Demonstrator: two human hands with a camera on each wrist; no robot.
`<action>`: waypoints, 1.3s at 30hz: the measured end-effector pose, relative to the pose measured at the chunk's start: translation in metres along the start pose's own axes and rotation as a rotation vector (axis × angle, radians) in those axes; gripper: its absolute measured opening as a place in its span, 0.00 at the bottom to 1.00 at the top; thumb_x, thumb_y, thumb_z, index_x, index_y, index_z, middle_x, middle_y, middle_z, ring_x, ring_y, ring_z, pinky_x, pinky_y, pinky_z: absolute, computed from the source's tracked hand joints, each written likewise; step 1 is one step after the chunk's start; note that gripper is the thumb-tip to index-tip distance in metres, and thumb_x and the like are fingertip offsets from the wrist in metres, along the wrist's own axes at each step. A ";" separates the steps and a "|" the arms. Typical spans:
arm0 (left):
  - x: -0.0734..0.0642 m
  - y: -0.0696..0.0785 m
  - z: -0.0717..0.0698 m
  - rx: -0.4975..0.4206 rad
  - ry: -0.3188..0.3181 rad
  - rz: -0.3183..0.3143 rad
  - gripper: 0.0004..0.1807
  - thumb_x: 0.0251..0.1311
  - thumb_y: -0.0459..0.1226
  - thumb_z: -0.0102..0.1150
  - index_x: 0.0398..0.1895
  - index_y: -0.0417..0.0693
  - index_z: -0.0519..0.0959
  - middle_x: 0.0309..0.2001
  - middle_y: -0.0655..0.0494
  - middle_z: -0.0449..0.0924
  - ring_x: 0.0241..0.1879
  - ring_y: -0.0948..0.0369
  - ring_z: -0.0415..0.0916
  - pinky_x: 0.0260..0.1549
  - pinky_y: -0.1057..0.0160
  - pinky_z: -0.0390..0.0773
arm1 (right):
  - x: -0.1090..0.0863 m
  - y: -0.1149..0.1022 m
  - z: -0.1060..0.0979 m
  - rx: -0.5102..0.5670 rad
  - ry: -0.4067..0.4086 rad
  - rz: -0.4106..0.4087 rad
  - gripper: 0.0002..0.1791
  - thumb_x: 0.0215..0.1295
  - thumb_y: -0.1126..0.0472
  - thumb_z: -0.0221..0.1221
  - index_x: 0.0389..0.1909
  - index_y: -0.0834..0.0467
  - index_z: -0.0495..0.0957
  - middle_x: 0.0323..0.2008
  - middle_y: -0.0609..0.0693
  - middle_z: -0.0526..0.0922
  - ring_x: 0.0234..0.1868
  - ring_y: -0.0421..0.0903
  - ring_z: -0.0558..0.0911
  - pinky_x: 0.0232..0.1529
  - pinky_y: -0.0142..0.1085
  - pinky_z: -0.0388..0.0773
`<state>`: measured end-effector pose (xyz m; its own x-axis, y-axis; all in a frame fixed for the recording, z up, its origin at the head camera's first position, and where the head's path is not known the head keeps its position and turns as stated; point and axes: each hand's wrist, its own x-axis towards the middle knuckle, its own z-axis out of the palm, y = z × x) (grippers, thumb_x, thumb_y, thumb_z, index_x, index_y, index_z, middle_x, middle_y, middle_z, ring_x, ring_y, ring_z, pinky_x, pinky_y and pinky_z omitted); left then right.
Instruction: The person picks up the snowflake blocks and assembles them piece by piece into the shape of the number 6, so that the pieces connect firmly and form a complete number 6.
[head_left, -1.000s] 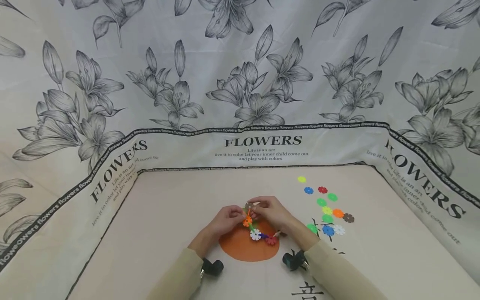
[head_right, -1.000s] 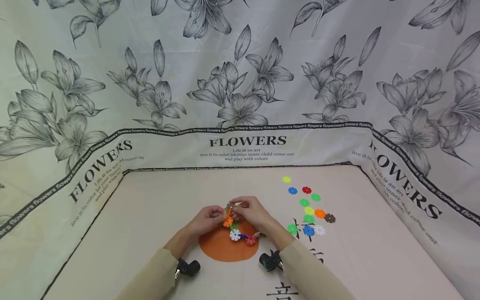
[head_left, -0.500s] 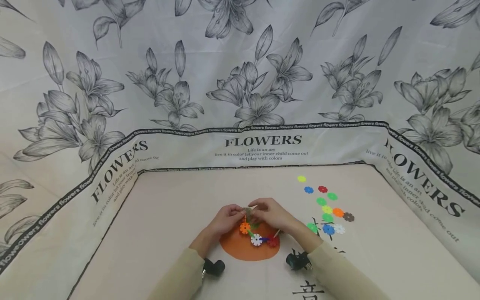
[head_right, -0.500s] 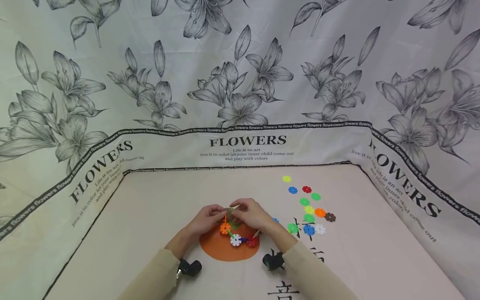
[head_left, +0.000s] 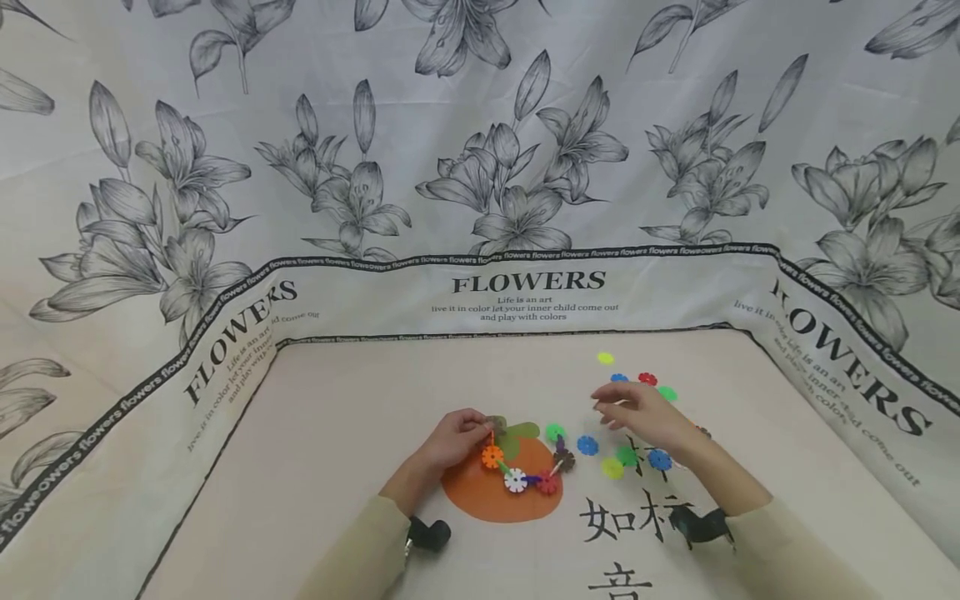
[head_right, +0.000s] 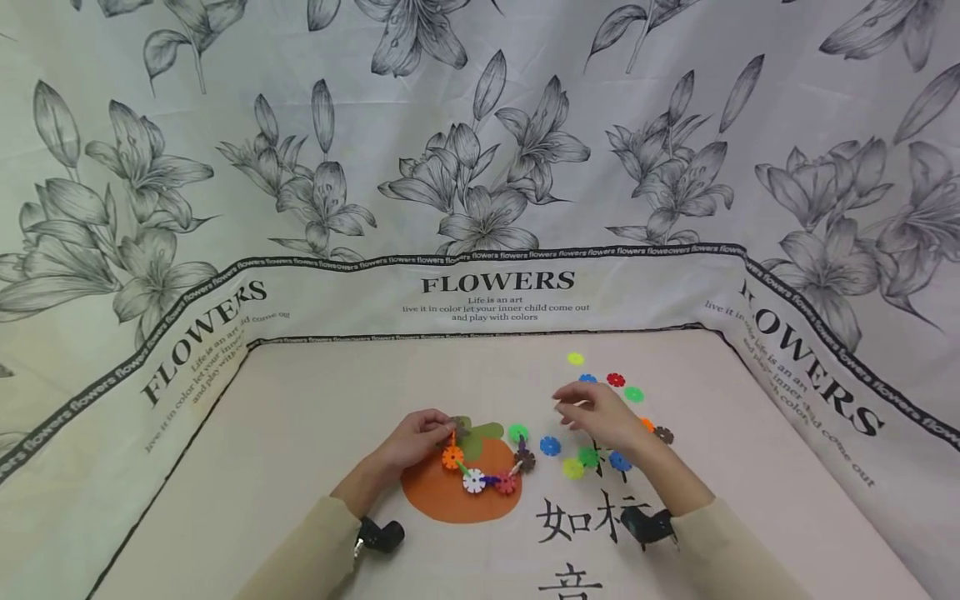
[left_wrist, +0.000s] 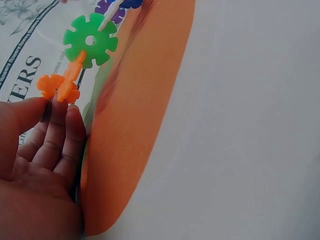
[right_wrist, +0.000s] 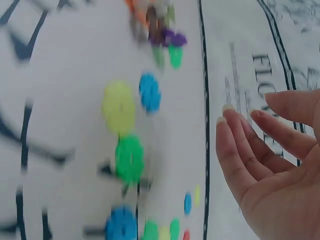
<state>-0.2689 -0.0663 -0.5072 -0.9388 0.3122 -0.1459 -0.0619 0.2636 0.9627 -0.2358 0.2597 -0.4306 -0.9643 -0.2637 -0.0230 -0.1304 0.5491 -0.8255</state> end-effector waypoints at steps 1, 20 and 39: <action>0.000 0.000 0.000 -0.002 -0.001 0.000 0.11 0.73 0.40 0.59 0.44 0.39 0.79 0.33 0.55 0.84 0.35 0.62 0.76 0.40 0.66 0.76 | -0.003 0.004 -0.006 -0.025 0.016 0.006 0.22 0.77 0.58 0.57 0.63 0.68 0.74 0.59 0.67 0.79 0.50 0.58 0.85 0.51 0.50 0.82; 0.003 -0.007 0.002 -0.019 -0.025 0.001 0.10 0.73 0.39 0.59 0.45 0.40 0.80 0.34 0.55 0.84 0.37 0.61 0.78 0.45 0.64 0.80 | -0.020 0.064 -0.047 -0.429 0.117 0.152 0.19 0.63 0.56 0.69 0.46 0.68 0.82 0.39 0.58 0.83 0.40 0.54 0.80 0.39 0.48 0.78; 0.002 -0.004 -0.003 -0.027 -0.027 -0.025 0.11 0.73 0.42 0.59 0.44 0.42 0.79 0.34 0.56 0.85 0.38 0.60 0.78 0.46 0.63 0.77 | -0.020 0.072 -0.046 -0.415 0.046 0.214 0.16 0.64 0.56 0.69 0.39 0.65 0.79 0.34 0.53 0.80 0.35 0.49 0.77 0.36 0.41 0.76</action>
<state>-0.2713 -0.0692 -0.5106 -0.9274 0.3303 -0.1753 -0.0945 0.2465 0.9645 -0.2369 0.3407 -0.4634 -0.9875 -0.0802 -0.1356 0.0001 0.8605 -0.5095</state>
